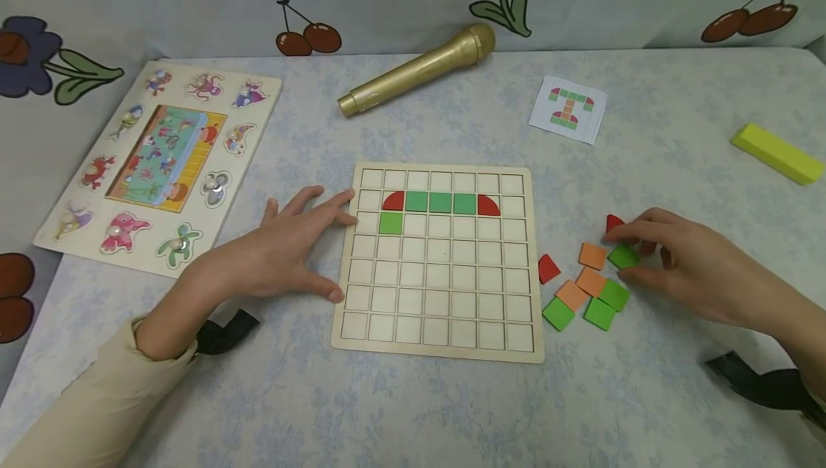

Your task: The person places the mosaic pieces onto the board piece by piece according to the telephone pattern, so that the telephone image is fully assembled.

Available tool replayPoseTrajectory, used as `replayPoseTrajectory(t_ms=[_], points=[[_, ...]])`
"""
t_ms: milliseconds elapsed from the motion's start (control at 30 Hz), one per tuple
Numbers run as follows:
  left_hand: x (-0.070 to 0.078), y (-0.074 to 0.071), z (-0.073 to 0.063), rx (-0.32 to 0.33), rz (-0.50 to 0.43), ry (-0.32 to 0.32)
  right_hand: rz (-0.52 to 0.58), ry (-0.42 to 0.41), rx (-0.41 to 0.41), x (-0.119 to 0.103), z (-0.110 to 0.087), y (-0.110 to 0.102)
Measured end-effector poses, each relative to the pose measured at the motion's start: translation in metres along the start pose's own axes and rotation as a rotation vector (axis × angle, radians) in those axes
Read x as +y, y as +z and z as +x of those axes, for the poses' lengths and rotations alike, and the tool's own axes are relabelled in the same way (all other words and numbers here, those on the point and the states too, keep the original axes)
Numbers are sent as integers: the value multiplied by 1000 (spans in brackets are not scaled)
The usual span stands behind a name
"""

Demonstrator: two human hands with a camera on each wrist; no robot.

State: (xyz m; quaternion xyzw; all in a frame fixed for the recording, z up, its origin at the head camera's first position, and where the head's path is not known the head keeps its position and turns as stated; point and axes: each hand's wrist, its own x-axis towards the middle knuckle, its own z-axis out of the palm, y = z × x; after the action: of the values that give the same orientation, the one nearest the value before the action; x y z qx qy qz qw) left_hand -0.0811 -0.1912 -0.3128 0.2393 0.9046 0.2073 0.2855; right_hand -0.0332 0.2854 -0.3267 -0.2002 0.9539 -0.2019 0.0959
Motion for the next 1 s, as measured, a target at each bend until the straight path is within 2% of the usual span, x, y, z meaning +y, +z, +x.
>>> replayPoseTrajectory(t_ms=[300, 467, 533, 767, 867, 1000], points=[[0, 0, 0, 0, -2, 0, -29, 5, 9, 4, -2, -1], [0, 0, 0, 3, -1, 3, -37, 25, -1, 1, 1, -2], [-1, 0, 0, 2, 2, 3, -36, 7, 9, -2, 4, -4], [-2, -1, -3, 1, 5, -1, 54, -137, 48, -26, 27, -11], [-2, 0, -2, 1, 1, 7, 118, -166, 37, -40, 37, -9], [-1, 0, -1, 0, -1, 11, 163, -165, -20, -59, 51, -4]])
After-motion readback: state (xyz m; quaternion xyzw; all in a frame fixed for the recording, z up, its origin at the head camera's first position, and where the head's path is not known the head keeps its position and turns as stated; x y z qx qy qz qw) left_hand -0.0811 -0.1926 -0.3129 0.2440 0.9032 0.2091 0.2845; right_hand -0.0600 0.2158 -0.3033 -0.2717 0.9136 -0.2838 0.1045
